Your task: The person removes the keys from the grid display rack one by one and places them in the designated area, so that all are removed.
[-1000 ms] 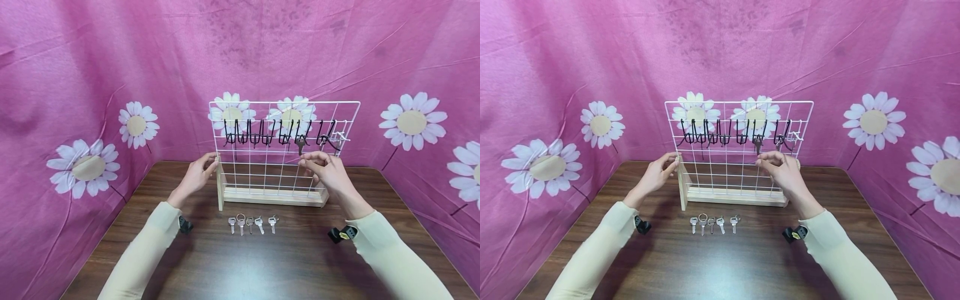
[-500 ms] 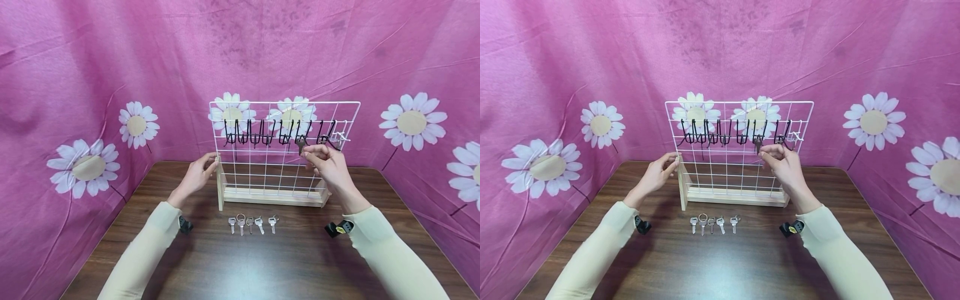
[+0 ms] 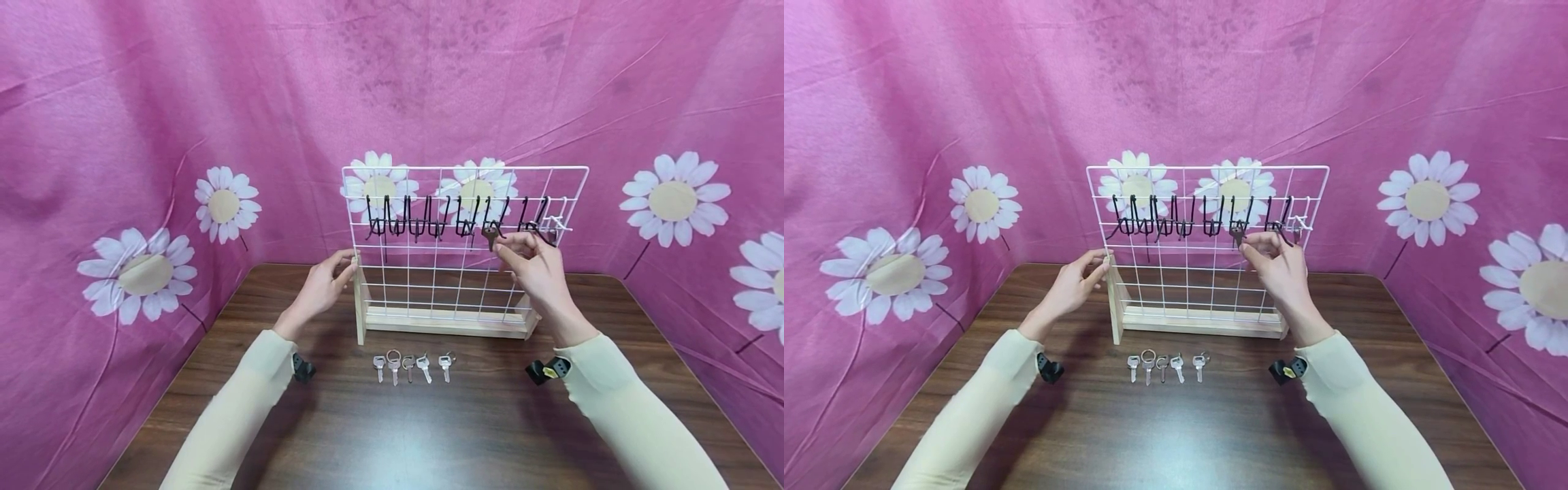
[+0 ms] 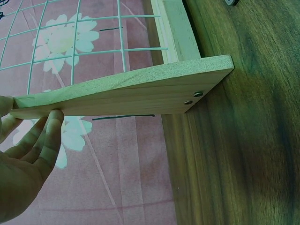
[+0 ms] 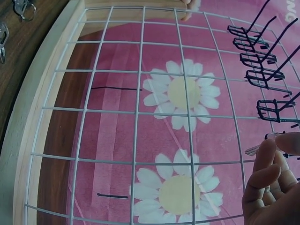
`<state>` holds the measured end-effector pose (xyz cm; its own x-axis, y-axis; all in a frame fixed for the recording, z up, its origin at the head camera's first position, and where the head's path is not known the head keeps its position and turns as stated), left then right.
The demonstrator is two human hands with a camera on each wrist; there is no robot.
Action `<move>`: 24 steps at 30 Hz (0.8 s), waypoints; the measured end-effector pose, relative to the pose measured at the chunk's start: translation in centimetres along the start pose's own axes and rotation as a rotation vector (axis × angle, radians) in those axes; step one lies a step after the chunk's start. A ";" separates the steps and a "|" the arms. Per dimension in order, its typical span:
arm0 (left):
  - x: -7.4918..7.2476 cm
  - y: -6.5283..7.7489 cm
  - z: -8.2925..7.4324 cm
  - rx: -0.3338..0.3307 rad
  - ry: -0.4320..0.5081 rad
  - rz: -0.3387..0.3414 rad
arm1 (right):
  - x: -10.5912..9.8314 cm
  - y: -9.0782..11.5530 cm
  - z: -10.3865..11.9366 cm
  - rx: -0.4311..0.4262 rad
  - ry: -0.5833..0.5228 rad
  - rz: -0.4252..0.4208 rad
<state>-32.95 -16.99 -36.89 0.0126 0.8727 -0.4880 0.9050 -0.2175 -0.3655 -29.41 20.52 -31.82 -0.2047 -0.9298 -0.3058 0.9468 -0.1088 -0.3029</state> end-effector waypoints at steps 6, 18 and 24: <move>0.0 0.0 0.0 -0.002 -0.003 -0.001 | 0.3 0.0 0.1 -0.050 0.017 -0.032; 0.1 0.0 0.0 -0.015 -0.001 -0.002 | 0.7 -0.2 0.6 -0.076 0.163 -0.057; 0.1 0.0 0.0 -0.017 -0.013 -0.002 | 0.7 -0.3 1.0 -0.055 0.272 -0.057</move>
<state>-32.92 -16.91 -36.92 0.0057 0.8673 -0.4978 0.9119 -0.2087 -0.3533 -29.58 19.54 -31.07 -0.3230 -0.7934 -0.5159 0.9185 -0.1315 -0.3729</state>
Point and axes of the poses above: each hand's wrist, its own y-axis away from the middle knuckle, its own x-axis out of the palm, z = x × y, the point moved 2 cm from there along -y, towards the middle knuckle, and after that the axes turned 11 degrees about y, right-handed, at the moved point
